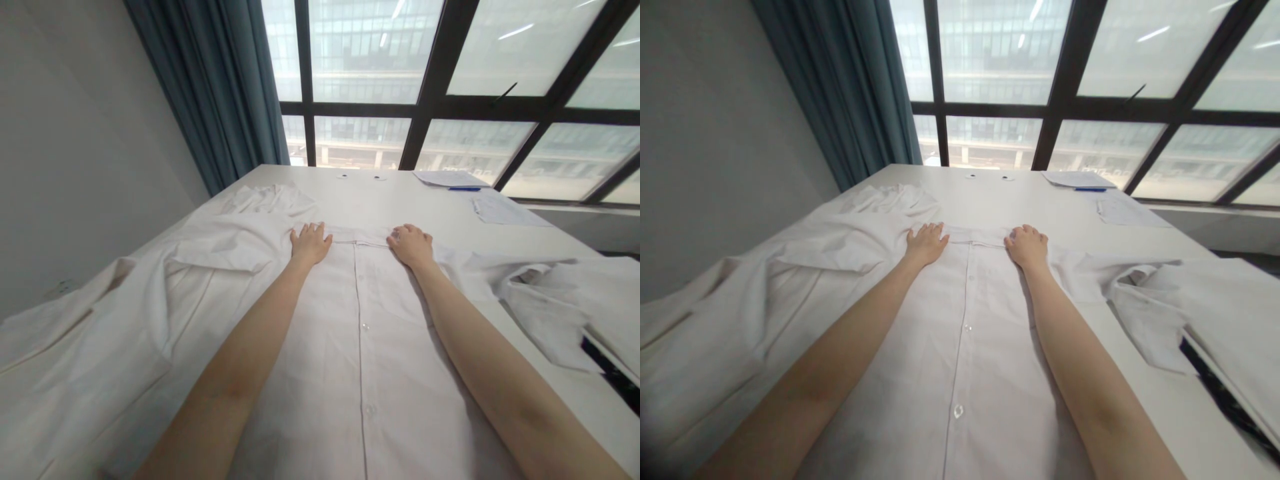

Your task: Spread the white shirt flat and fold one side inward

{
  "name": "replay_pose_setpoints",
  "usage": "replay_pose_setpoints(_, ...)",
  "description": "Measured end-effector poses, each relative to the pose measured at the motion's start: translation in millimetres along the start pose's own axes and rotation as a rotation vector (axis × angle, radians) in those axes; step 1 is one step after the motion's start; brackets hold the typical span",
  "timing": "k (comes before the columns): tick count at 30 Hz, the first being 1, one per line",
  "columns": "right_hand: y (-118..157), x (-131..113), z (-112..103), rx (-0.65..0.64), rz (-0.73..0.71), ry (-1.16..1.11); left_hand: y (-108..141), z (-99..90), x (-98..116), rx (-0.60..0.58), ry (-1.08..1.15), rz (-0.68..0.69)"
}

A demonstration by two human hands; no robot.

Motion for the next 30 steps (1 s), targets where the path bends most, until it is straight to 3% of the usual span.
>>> replay_pose_setpoints(5,0,1,0,-0.010,-0.008,-0.027,0,1.7,0,-0.055,-0.013,-0.016)
replay_pose_setpoints(11,0,4,10,-0.038,0.007,-0.044,2,0.1,1,-0.030,-0.009,0.005)
replay_pose_setpoints(18,-1,9,1,0.059,0.066,-0.036,3,-2.3,1,0.028,-0.012,0.026)
replay_pose_setpoints(20,-2,9,-6,0.098,0.053,-0.032,4,-7.5,5,0.084,-0.013,0.075)
replay_pose_setpoints(23,-4,4,-9,0.098,-0.017,-0.034,10,-15.3,25,0.166,0.001,0.263)
replay_pose_setpoints(26,-5,0,-4,0.050,-0.091,-0.039,20,-8.1,49,0.080,0.021,0.426)
replay_pose_setpoints(30,-7,-1,7,-0.003,-0.122,-0.033,29,13.8,66,-0.147,0.009,0.451)
Point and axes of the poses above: each hand's wrist, its own y-axis away from the middle knuckle, its own z-axis out of the palm, x = y × z, the point moved 6 cm from there along -y, towards the middle knuckle, and after that the axes turned 10 degrees about y, right-handed, at the moved point
